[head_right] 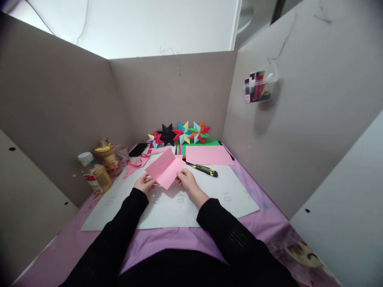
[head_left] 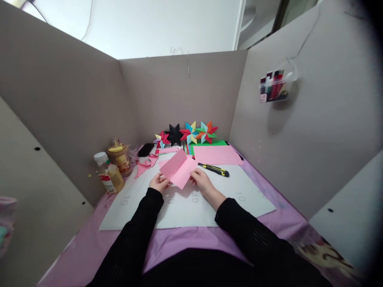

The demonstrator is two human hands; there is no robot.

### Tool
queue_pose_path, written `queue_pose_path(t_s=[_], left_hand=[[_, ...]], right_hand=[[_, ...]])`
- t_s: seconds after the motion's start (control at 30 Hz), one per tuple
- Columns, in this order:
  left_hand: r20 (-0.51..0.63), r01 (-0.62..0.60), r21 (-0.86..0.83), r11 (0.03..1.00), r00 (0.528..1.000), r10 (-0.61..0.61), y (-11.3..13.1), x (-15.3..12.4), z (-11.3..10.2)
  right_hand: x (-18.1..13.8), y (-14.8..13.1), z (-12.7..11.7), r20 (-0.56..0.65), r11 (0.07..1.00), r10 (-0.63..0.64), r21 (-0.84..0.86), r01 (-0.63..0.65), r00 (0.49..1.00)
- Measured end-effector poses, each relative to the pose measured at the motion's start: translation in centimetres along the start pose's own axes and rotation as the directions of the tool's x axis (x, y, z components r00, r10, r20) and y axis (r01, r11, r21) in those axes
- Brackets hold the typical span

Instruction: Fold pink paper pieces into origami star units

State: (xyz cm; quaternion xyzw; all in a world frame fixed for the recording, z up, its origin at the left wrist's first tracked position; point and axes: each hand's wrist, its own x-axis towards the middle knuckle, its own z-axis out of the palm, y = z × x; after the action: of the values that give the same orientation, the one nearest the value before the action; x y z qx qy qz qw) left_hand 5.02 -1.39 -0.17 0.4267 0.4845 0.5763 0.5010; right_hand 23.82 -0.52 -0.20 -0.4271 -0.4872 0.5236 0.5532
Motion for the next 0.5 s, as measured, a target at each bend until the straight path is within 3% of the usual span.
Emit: queue_pose_path(t_s=[0.2,0.3,0.5], left_hand=[[-0.044,-0.067,0.056,0.996,0.997,0.070,-0.7,0.3,-0.1],[-0.058,-0.089,0.105,0.990,0.994,0.096,-1.1,0.6,-0.3],[-0.065,-0.012,0.147,0.989,0.998,0.022,-1.4,0.8,-0.4]], right_hand=[[0.0,1.5,0.1,-0.032,0.975,-0.185,-0.128,0.180,0.982],[0.0,1.9,0.0,0.061,0.942,-0.251,-0.213,0.258,0.966],[-0.4,1.5,0.1,0.245,0.772,-0.387,-0.441,0.457,0.889]])
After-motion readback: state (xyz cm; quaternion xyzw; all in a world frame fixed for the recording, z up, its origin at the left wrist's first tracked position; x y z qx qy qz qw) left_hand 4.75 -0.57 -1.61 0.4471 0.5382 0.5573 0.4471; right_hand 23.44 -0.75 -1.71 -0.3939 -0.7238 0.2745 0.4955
